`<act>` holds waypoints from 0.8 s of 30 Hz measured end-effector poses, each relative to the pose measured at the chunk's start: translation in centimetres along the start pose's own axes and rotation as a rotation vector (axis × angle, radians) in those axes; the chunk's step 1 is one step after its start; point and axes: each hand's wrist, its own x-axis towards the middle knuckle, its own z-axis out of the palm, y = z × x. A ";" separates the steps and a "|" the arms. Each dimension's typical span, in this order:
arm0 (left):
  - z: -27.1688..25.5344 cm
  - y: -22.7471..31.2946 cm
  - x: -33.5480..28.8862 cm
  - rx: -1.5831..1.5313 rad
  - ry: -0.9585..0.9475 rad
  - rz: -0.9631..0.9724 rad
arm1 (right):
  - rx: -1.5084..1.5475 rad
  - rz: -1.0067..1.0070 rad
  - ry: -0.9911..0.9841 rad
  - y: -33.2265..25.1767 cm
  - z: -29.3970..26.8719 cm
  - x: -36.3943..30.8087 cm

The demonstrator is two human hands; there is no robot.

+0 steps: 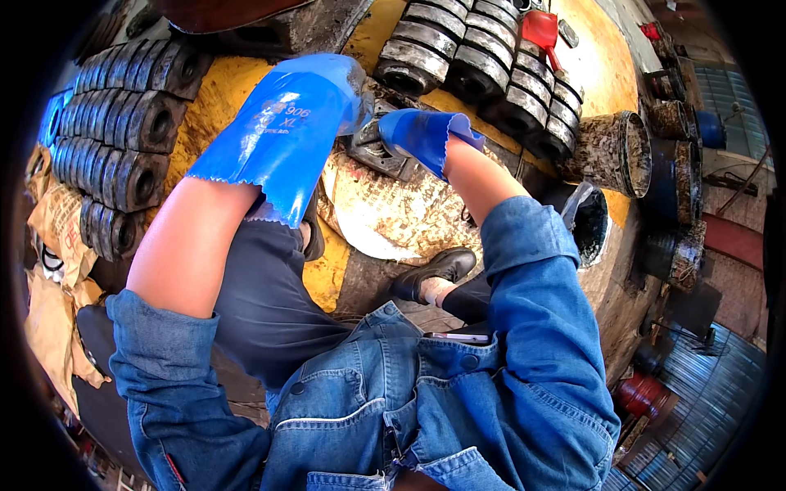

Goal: The person cleans a metal component by hand while wearing blue gloves, using a small tool to scrape the interior and exterior surfaces. They pick up the part, rotate it to reach different sides, use a hammer to tap it, and continue scraping and wiping the object with a cloth.

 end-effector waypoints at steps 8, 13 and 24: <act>2.2 -0.9 0.8 -0.102 0.132 0.052 | -0.191 0.005 -0.159 0.6 1.0 -0.5; 3.0 -3.5 0.9 -0.113 0.134 -0.013 | -0.170 0.029 -0.166 1.5 -3.4 -4.1; 1.5 -1.0 0.4 -0.031 0.214 0.076 | 1.089 0.870 0.628 10.7 7.8 -36.8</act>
